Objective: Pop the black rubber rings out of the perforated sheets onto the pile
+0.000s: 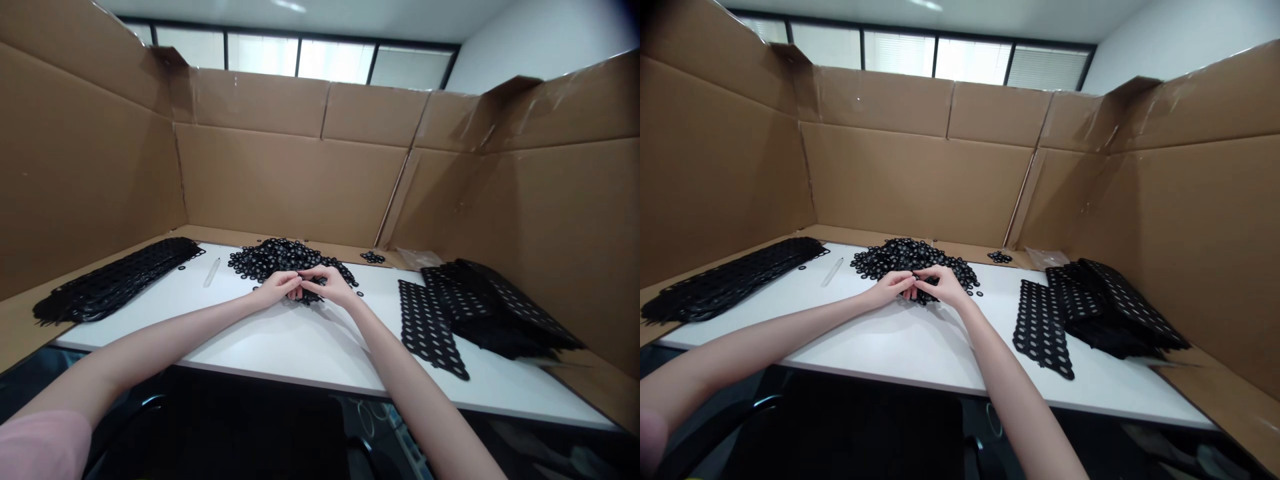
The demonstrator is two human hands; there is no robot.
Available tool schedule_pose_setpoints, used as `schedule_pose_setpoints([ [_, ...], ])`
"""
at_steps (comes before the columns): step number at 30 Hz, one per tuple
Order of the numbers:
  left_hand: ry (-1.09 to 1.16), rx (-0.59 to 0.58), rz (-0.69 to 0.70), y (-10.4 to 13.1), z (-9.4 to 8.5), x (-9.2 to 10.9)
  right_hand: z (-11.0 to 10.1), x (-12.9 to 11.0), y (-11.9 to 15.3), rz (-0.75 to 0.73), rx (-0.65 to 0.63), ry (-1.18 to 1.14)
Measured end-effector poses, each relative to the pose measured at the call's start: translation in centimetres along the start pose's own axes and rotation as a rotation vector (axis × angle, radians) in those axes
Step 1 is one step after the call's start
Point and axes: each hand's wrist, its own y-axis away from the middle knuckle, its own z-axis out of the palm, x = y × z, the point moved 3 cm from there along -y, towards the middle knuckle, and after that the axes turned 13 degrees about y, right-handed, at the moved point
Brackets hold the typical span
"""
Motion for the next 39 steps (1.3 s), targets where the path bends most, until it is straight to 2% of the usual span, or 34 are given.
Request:
schedule_pose_setpoints([
  [10,0.007,0.044,-0.028,0.0,-0.3,-0.5,-0.1,-1.1,0.1,-0.04,-0.018,0.071],
  [17,-0.016,0.057,-0.034,0.0,-0.3,-0.7,0.5,-1.2,0.0,-0.025,-0.026,0.081],
  [28,-0.073,0.036,-0.056,0.2,-0.1,-0.6,0.7,-2.4,0.1,0.08,-0.052,0.156],
  [39,-0.059,0.043,-0.08,0.1,-0.2,-0.8,1.1,-2.3,0.0,0.062,-0.08,0.169],
])
